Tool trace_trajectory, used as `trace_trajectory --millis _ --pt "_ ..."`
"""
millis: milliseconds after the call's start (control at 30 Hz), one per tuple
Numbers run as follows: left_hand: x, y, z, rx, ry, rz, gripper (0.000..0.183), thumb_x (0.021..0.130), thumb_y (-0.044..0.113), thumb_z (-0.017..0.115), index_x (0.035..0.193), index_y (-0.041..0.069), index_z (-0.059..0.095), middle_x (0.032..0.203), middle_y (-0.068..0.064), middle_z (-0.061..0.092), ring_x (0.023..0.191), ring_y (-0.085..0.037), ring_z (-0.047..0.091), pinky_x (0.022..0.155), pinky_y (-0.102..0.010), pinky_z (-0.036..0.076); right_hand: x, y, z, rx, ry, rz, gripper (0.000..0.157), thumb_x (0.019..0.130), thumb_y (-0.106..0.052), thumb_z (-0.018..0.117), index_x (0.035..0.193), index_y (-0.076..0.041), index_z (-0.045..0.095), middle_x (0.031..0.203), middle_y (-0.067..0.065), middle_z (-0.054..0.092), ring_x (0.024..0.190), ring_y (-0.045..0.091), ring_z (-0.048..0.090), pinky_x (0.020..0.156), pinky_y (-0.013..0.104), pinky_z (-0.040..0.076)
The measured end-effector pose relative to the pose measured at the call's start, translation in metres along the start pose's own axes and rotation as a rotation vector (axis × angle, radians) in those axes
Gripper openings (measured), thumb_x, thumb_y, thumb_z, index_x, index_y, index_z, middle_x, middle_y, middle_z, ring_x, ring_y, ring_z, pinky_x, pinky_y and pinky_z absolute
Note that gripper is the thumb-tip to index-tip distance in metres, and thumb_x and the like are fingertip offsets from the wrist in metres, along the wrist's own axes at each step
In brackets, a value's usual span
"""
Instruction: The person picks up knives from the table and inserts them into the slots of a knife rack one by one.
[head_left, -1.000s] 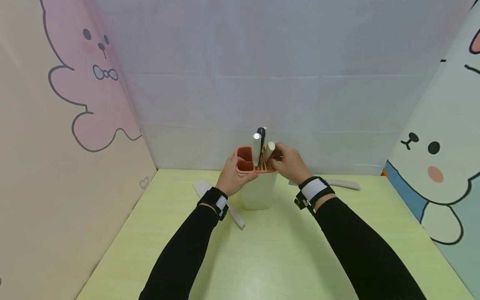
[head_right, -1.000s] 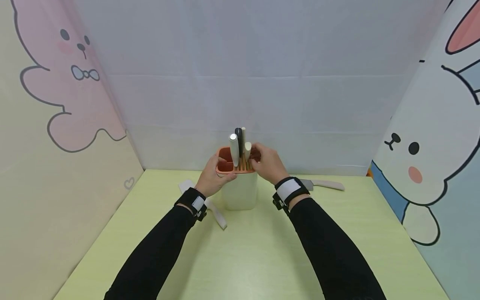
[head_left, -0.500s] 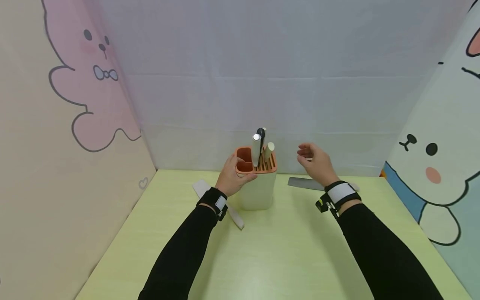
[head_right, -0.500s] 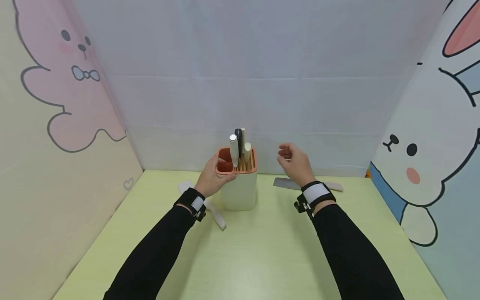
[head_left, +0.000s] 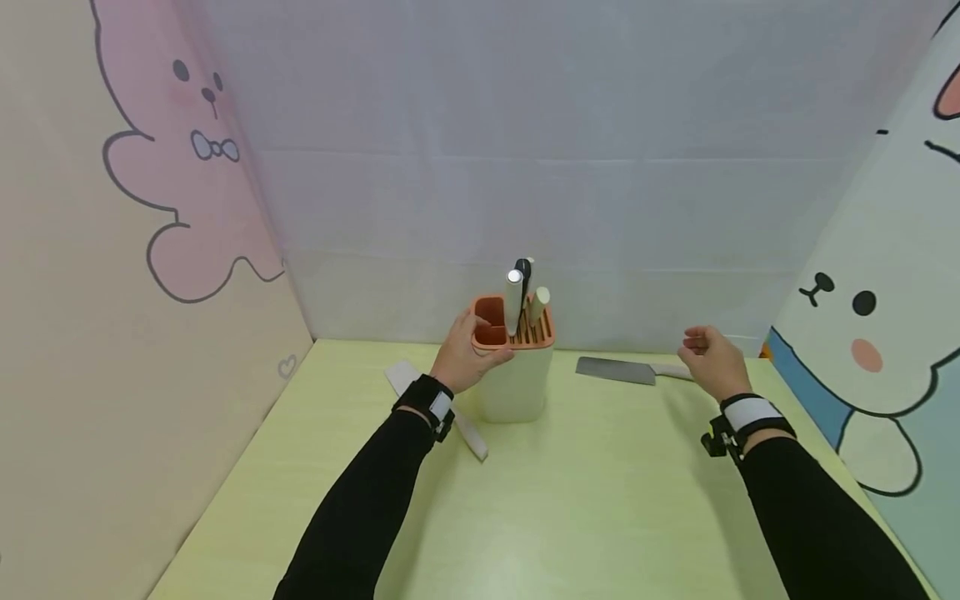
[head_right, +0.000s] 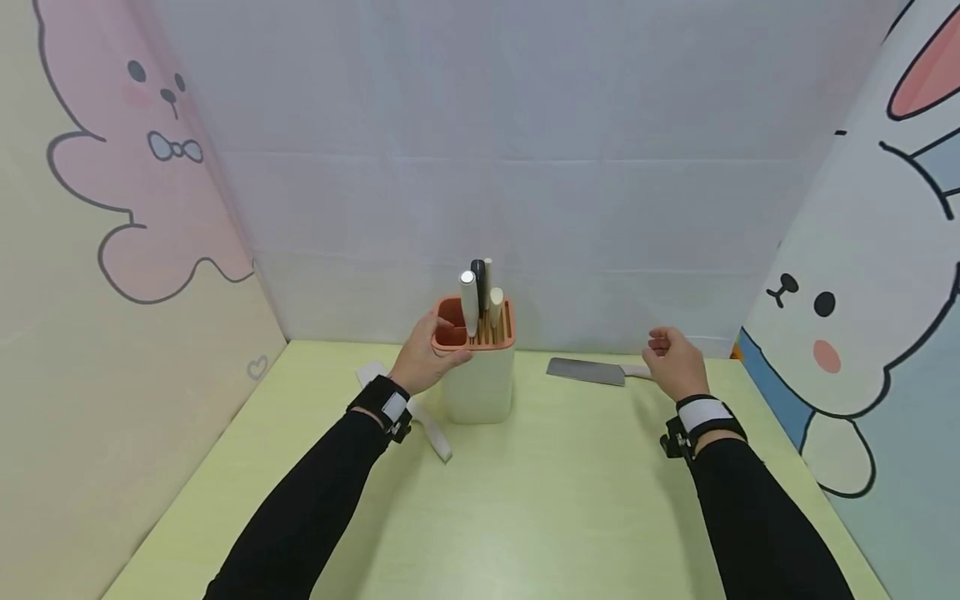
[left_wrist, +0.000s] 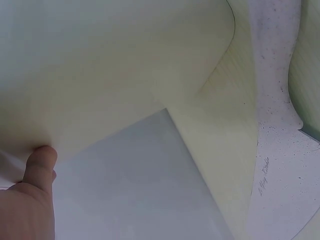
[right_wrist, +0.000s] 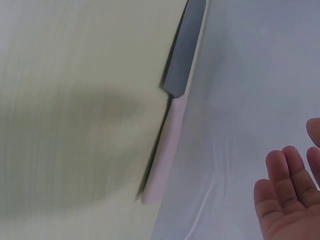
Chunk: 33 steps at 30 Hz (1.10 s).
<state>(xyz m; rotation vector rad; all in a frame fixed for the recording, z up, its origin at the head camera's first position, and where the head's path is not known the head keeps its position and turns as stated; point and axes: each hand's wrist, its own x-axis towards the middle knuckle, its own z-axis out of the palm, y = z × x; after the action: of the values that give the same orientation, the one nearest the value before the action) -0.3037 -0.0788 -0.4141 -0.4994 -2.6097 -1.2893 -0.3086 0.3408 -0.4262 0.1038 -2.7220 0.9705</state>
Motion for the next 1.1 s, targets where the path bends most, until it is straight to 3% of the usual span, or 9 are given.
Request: trace_trajectory --millis 433,667,900,1100 --pt "0.001 -0.002 -0.001 -0.013 -0.025 0.044 0.060 0.073 0.060 0.065 0.107 0.013 0.048 0.128 -0.003 0.042 0.111 -0.017 0.043 0.089 -0.039 0.046 -0.009 0.061 0.013 -0.159 -0.050 0.043 0.047 0.090 -0.019 0.053 0.124 0.012 0.044 0.120 0.037 0.047 0.103 0.051 0.046 0.083 0.062 0.041" --pt "0.002 -0.001 -0.001 -0.030 -0.025 0.046 0.059 0.073 0.056 0.067 0.108 0.013 0.049 0.127 -0.001 0.043 0.111 -0.016 0.043 0.089 -0.038 0.046 -0.004 0.089 0.023 -0.227 -0.014 0.032 0.046 0.087 -0.018 0.054 0.123 0.011 0.047 0.105 0.036 0.054 0.085 0.048 0.052 0.069 0.059 0.045" --pt "0.003 0.000 0.000 -0.045 -0.024 0.057 0.057 0.074 0.052 0.069 0.108 0.012 0.049 0.127 -0.003 0.043 0.110 -0.017 0.043 0.089 -0.038 0.046 -0.002 0.098 0.027 -0.258 -0.136 0.049 0.056 0.087 -0.017 0.055 0.132 0.011 0.038 0.126 0.040 0.040 0.111 0.056 0.036 0.091 0.066 0.034" --pt "0.001 0.002 -0.001 -0.054 -0.036 0.025 0.059 0.073 0.054 0.068 0.110 0.013 0.048 0.130 -0.002 0.042 0.112 -0.016 0.043 0.090 -0.038 0.046 -0.005 0.104 0.034 -0.331 -0.144 0.038 0.056 0.085 -0.016 0.054 0.134 0.008 0.038 0.129 0.041 0.037 0.114 0.057 0.032 0.094 0.067 0.030"
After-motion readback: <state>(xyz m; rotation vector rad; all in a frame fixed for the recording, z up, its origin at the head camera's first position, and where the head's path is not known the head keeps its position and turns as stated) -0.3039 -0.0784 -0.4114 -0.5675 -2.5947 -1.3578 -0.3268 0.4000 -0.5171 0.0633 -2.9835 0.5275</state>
